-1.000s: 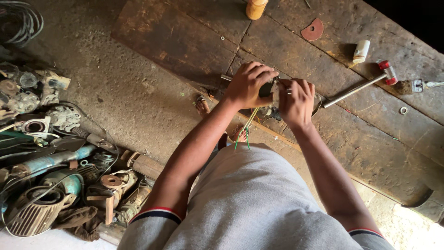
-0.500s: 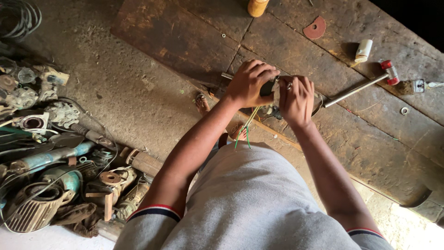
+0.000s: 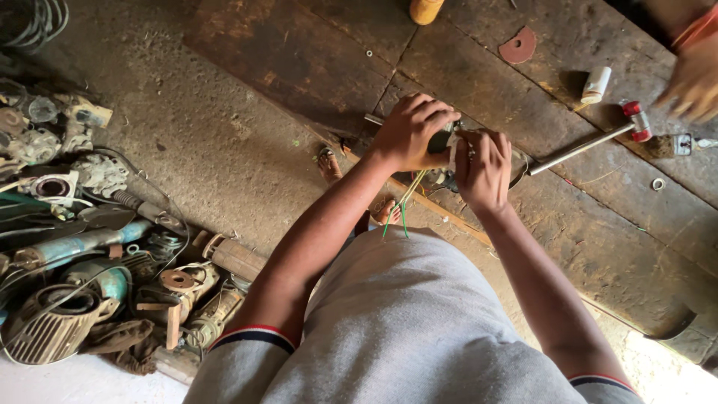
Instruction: The person is repairing a small electrical component, likely a motor or switch, on a wooden workbench. They use a wrench to tighten connections and then wrap the wires with black electrical tape.
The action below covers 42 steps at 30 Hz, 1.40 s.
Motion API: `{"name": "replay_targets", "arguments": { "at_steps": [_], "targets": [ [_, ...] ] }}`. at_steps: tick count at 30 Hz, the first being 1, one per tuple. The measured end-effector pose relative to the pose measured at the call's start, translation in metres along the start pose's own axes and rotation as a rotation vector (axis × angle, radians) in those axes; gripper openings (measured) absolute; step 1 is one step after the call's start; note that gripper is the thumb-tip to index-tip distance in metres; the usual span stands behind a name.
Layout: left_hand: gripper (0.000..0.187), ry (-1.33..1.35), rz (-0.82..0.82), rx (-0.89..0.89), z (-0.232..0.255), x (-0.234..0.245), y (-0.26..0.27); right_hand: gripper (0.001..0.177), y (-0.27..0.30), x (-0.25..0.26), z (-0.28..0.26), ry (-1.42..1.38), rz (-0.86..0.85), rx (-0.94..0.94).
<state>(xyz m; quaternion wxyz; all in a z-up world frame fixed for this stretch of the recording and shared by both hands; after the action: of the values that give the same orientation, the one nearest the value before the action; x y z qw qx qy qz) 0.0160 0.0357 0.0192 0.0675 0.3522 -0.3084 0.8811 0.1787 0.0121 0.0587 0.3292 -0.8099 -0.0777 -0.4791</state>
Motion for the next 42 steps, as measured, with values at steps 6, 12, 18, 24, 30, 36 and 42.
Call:
{"name": "replay_targets", "arguments": {
  "at_steps": [6, 12, 18, 24, 30, 36, 42],
  "targets": [
    [0.066, 0.003, -0.031, 0.015, -0.001, -0.001, -0.001, 0.007, 0.020, -0.023, 0.013, -0.103, 0.081, -0.244],
    [0.063, 0.004, 0.021, -0.014, 0.000, 0.001, -0.001, 0.010, 0.024, -0.016, -0.001, 0.023, 0.114, -0.141],
    [0.063, -0.019, 0.007, 0.008, 0.001, 0.000, -0.002, 0.017, 0.026, -0.015, 0.002, 0.041, 0.099, -0.130],
    [0.061, 0.007, 0.003, 0.020, 0.004, 0.007, -0.004, 0.024, 0.031, -0.026, 0.002, 0.063, 0.140, -0.096],
    [0.061, -0.004, -0.026, 0.020, 0.004, 0.008, -0.009, 0.022, 0.032, -0.025, 0.003, 0.072, 0.170, -0.033],
    [0.061, 0.017, -0.051, -0.008, 0.001, 0.008, -0.012, 0.007, 0.011, -0.015, 0.012, -0.024, 0.066, -0.143],
    [0.062, -0.024, -0.043, -0.023, 0.001, 0.004, -0.007, 0.008, -0.013, 0.001, 0.024, -0.101, 0.095, -0.247]
  ]
}}
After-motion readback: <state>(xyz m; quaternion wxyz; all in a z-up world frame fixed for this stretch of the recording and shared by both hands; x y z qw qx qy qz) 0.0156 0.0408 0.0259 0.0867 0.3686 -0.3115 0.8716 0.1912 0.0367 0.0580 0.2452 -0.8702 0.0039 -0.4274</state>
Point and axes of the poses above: each hand's wrist, its own y-axis away from the middle knuckle, its own x-axis out of the back of the hand, z = x × y, the point moved 5 cm from there along -y, towards the middle knuckle, and after that the axes turned 2 degrees about -x, right-handed, at the moved point
